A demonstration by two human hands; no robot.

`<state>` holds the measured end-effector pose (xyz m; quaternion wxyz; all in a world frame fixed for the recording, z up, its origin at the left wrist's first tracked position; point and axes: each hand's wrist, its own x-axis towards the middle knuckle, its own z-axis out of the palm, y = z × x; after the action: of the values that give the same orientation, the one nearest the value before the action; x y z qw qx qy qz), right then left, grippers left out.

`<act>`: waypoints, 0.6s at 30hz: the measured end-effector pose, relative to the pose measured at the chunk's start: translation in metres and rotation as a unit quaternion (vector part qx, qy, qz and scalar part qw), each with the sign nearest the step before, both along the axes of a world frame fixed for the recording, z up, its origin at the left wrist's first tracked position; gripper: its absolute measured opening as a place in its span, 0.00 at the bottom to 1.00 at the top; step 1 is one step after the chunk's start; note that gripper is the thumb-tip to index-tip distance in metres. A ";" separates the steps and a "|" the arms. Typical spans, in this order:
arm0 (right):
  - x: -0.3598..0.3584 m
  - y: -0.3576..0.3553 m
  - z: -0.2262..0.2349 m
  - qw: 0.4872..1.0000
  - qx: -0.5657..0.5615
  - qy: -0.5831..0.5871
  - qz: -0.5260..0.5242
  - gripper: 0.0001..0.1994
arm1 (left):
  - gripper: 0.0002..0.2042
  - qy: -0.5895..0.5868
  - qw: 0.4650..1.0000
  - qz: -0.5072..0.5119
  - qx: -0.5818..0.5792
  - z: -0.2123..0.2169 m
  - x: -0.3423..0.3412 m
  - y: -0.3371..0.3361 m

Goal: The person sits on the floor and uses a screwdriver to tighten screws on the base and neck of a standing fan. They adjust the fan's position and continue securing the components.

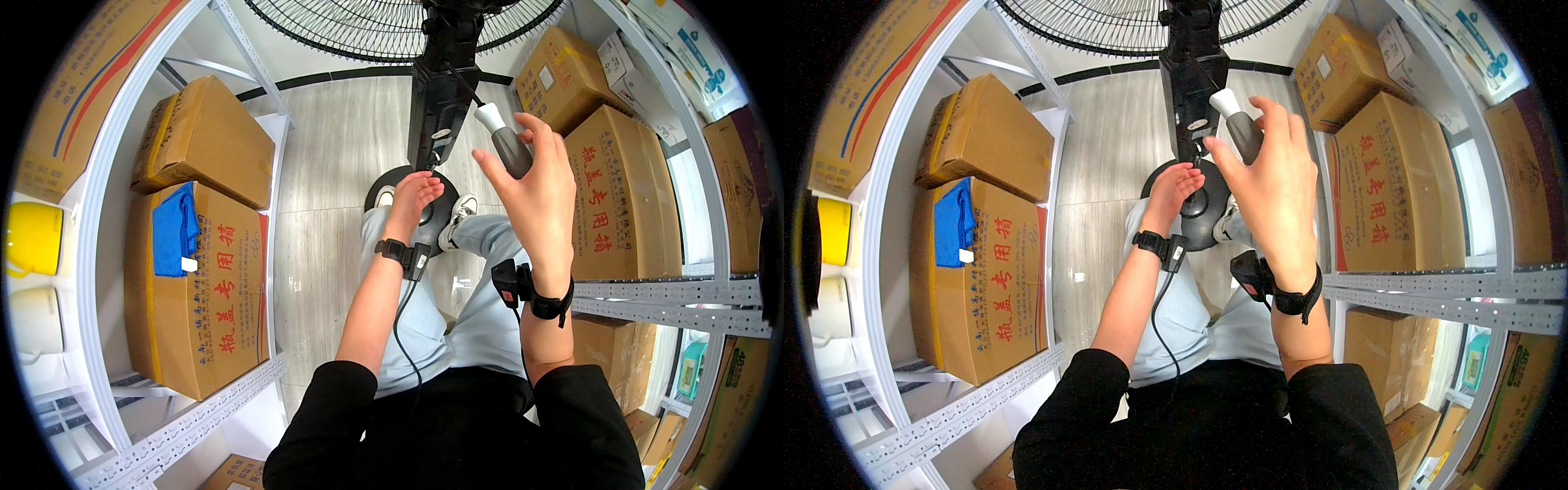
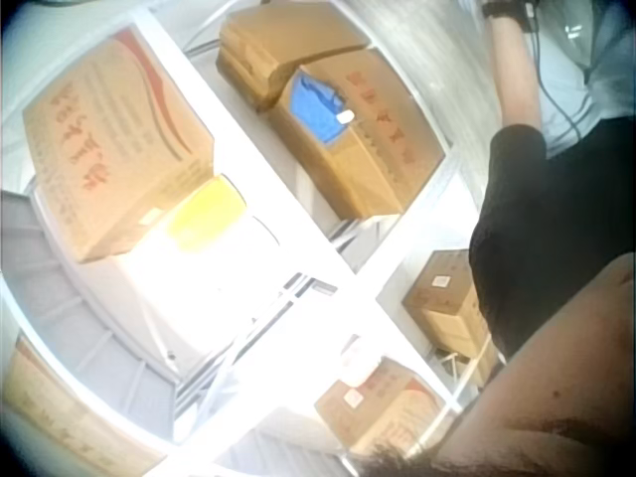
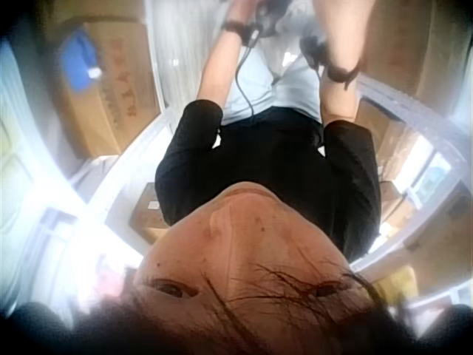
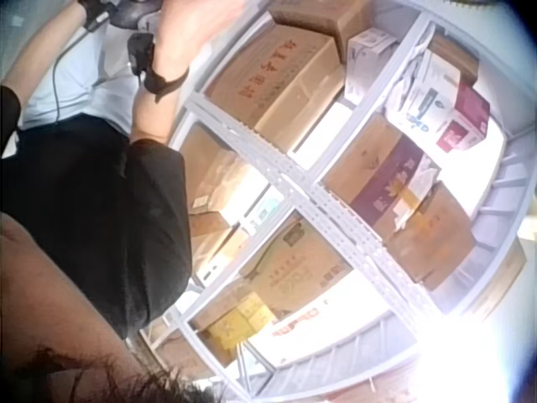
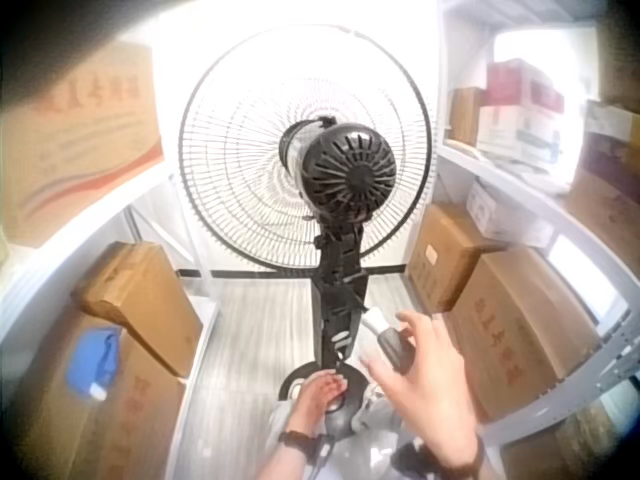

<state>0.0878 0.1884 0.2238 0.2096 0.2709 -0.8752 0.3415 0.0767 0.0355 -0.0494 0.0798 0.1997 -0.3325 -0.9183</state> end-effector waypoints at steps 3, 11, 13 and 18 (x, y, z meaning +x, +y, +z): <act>0.002 0.000 0.002 1.000 0.014 -0.005 -0.020 0.18 | 0.11 0.002 1.000 0.000 -0.001 -0.001 0.000 0.000; -0.002 -0.002 0.006 0.988 -0.022 -0.151 -0.039 0.17 | 0.12 0.006 1.000 0.000 -0.008 0.000 0.001 0.000; -0.003 0.000 0.001 0.997 -0.020 -0.070 -0.020 0.16 | 0.12 0.005 1.000 -0.001 -0.004 0.001 0.000 0.001; -0.005 0.000 -0.004 0.998 0.000 0.061 -0.008 0.16 | 0.12 0.007 1.000 0.001 -0.002 -0.001 0.000 0.000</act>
<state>0.0829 0.1887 0.2203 0.2655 0.2839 -0.8632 0.3222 0.0766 0.0351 -0.0501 0.0834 0.1934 -0.3333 -0.9190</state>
